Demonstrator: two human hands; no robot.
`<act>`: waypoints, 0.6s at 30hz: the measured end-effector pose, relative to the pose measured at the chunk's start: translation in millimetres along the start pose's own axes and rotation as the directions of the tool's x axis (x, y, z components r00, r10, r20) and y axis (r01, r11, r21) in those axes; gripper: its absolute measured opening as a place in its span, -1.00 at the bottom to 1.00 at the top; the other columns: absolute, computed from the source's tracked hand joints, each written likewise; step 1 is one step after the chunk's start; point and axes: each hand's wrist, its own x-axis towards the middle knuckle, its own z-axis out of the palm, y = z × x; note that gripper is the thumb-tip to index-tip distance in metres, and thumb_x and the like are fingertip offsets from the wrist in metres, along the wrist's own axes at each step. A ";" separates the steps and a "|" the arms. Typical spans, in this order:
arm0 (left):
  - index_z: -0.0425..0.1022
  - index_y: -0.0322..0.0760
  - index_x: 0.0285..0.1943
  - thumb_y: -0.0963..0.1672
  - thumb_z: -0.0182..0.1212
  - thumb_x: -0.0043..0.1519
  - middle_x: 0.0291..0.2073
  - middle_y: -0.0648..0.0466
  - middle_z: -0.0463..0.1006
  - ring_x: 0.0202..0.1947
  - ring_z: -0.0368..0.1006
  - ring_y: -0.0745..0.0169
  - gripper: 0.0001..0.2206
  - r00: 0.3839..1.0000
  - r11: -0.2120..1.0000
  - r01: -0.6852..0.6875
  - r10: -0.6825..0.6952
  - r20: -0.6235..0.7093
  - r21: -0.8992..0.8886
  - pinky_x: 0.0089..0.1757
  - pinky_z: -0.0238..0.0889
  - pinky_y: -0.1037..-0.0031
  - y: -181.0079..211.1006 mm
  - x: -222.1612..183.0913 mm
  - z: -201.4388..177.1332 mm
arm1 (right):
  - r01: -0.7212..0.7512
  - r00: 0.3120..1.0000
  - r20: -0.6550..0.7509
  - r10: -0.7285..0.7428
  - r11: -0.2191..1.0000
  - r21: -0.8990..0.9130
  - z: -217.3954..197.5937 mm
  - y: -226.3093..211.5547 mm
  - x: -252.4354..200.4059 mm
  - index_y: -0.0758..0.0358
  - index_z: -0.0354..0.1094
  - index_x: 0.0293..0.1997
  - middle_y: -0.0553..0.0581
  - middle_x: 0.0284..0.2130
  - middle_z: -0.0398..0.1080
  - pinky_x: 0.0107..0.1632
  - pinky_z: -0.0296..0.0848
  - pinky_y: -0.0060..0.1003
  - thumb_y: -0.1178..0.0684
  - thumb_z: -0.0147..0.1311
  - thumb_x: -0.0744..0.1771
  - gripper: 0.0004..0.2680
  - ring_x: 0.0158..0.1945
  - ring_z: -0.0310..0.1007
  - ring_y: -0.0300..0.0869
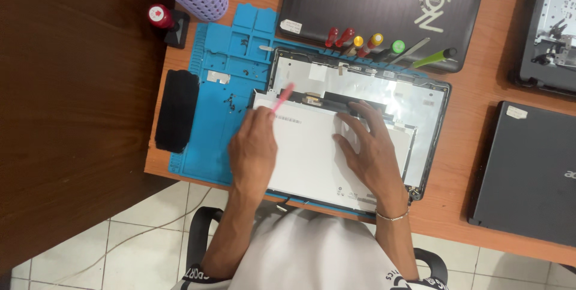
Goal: The person prying the bezel off a laptop by hand, disconnects a connector cable from the rear of the LCD panel, and removes the screen from the lid assembly using a small red hand tool.
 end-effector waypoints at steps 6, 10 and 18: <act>0.41 -0.34 -0.05 -0.15 0.00 0.40 -0.28 -0.03 0.54 -0.38 0.55 -0.01 -0.87 0.999 0.999 0.041 -0.041 0.017 0.013 -0.39 0.38 0.21 -8.3 0.3 3.9 | 0.001 1.000 0.008 -0.001 1.000 0.005 -0.8 -0.7 0.5 0.27 0.41 0.11 0.28 0.21 0.30 0.29 0.34 -0.01 0.16 0.30 0.26 -0.68 0.32 0.25 0.20; 0.44 -0.34 -0.03 -0.14 0.03 0.39 -0.27 -0.04 0.55 -0.35 0.56 -0.02 -0.85 0.998 0.997 0.069 -0.069 -0.003 0.023 -0.36 0.39 0.20 -15.3 -8.1 0.8 | 0.000 1.000 0.030 0.000 1.000 0.006 -0.7 -1.9 1.1 0.29 0.41 0.11 0.29 0.21 0.30 0.28 0.33 0.00 0.19 0.27 0.26 -0.69 0.33 0.25 0.21; 0.47 -0.35 -0.04 -0.14 0.02 0.41 -0.22 -0.05 0.57 -0.28 0.55 -0.01 -0.84 0.972 0.979 0.205 -0.206 -0.115 -0.017 -0.26 0.37 0.22 -46.1 -6.8 -29.5 | 0.073 0.996 0.072 -0.059 0.971 -0.226 34.7 -10.6 -19.2 0.48 0.05 0.41 0.48 0.41 -0.01 0.42 -0.06 0.26 -0.11 0.14 0.33 -0.44 0.49 -0.06 0.25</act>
